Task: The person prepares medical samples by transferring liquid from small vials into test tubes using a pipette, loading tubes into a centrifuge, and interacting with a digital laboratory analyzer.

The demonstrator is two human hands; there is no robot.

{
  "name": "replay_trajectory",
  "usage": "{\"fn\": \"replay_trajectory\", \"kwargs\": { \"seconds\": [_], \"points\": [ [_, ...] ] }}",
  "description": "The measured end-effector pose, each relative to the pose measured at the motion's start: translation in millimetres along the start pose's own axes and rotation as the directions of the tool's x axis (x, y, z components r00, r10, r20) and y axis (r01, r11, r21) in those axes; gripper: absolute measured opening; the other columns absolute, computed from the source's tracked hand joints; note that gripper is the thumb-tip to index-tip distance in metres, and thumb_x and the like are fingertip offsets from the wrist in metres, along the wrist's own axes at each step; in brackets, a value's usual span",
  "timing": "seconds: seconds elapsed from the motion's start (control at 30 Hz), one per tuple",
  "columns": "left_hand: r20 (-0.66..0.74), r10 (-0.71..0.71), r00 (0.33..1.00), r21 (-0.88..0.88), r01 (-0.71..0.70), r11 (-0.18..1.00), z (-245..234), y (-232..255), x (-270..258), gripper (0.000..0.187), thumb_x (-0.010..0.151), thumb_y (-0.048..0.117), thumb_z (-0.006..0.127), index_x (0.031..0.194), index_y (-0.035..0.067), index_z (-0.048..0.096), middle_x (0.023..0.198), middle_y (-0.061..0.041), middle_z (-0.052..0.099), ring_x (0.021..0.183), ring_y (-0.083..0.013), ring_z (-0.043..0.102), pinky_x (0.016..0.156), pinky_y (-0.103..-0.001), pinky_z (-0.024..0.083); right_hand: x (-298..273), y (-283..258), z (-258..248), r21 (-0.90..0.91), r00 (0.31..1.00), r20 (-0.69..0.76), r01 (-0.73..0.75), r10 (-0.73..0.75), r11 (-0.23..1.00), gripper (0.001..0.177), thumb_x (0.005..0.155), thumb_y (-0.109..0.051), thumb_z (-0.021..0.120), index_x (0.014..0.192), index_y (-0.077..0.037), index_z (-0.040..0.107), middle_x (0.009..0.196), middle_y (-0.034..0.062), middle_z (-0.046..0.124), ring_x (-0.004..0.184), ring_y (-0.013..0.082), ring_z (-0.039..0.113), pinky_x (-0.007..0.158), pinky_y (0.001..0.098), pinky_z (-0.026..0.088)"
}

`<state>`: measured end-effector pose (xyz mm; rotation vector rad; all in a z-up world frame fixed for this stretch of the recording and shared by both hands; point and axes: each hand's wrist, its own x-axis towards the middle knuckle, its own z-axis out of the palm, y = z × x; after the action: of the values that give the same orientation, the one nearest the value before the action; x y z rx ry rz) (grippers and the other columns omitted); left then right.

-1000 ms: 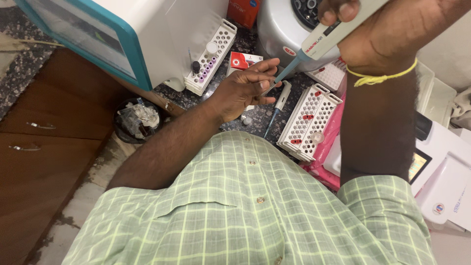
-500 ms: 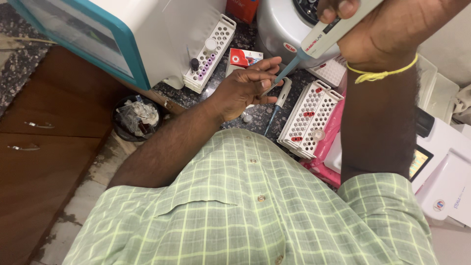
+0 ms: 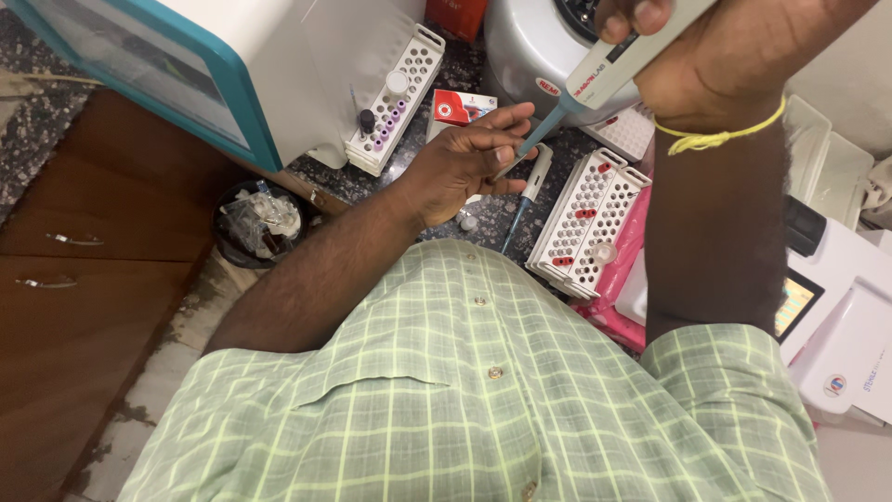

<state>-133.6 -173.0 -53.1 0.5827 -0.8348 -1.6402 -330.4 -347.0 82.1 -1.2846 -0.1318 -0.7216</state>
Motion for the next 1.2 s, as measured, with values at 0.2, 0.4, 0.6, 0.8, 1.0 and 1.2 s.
{"fn": "replay_trajectory", "kwargs": {
  "seconds": [0.2,0.4,0.6,0.8,1.0,1.2],
  "points": [
    [0.000,-0.010,1.000,0.011,0.010,1.000,-1.7,0.3,1.6,0.032,0.101,0.019,0.066,0.132,0.007,0.067,0.171,-0.002,0.027,0.145,-0.0253,0.050,0.107,-0.045,0.059,-0.1,-1.1,-6.2,-0.016,1.000,0.026,-0.015,0.015,1.000,0.094,0.086,-0.084,0.026,0.082,0.007,0.050,0.070,0.0191,0.052,0.060,0.0289,0.052,0.066,0.0351,0.041],
    [0.004,-0.025,1.000,-0.001,0.025,1.000,-4.2,-2.9,5.0,0.034,0.100,0.020,0.068,0.132,0.011,0.067,0.170,-0.003,0.030,0.145,-0.0265,0.049,0.108,-0.045,0.056,-2.3,-4.6,-3.4,-0.010,1.000,-0.002,-0.004,0.004,1.000,0.092,0.086,-0.083,0.027,0.084,0.006,0.051,0.070,0.0180,0.052,0.060,0.0281,0.052,0.066,0.0352,0.042],
    [0.026,-0.040,0.999,-0.037,0.041,0.998,-8.1,-11.3,5.8,0.028,0.099,0.019,0.071,0.125,0.010,0.070,0.167,-0.009,0.037,0.144,-0.0273,0.053,0.109,-0.046,0.058,-11.8,-16.3,-2.0,0.008,0.992,-0.117,0.038,-0.037,0.999,0.087,0.088,-0.080,0.029,0.086,0.004,0.051,0.071,0.0163,0.052,0.060,0.0270,0.051,0.066,0.0351,0.041],
    [0.070,-0.068,0.995,-0.026,0.070,0.997,-8.2,-27.8,5.0,0.025,0.101,0.022,0.069,0.120,0.005,0.070,0.162,-0.010,0.043,0.135,-0.0223,0.057,0.109,-0.045,0.057,-26.6,-33.5,-3.2,-0.029,0.964,-0.242,0.104,-0.108,0.994,0.082,0.091,-0.077,0.031,0.087,0.002,0.051,0.071,0.0146,0.051,0.060,0.0259,0.050,0.066,0.0351,0.041],
    [0.198,-0.096,0.975,-0.078,0.113,0.991,-10.7,-45.6,9.6,0.024,0.105,0.020,0.066,0.122,0.003,0.068,0.155,-0.016,0.051,0.133,-0.0189,0.058,0.115,-0.041,0.052,-53.7,-52.3,-3.5,-0.087,0.923,-0.338,0.164,-0.184,0.983,0.077,0.093,-0.074,0.033,0.089,0.001,0.051,0.072,0.0129,0.051,0.060,0.0248,0.049,0.066,0.0350,0.040],
    [0.233,-0.135,0.963,0.006,0.137,0.991,2.2,-49.0,18.1,0.021,0.106,0.019,0.063,0.120,0.004,0.067,0.144,-0.015,0.060,0.131,-0.0217,0.061,0.115,-0.043,0.052,-88.8,-68.0,-7.2,-0.144,0.881,-0.403,0.206,-0.248,0.968,0.073,0.096,-0.071,0.035,0.091,-0.001,0.052,0.072,0.0112,0.051,0.060,0.0237,0.049,0.066,0.0350,0.040]
  ]
}}
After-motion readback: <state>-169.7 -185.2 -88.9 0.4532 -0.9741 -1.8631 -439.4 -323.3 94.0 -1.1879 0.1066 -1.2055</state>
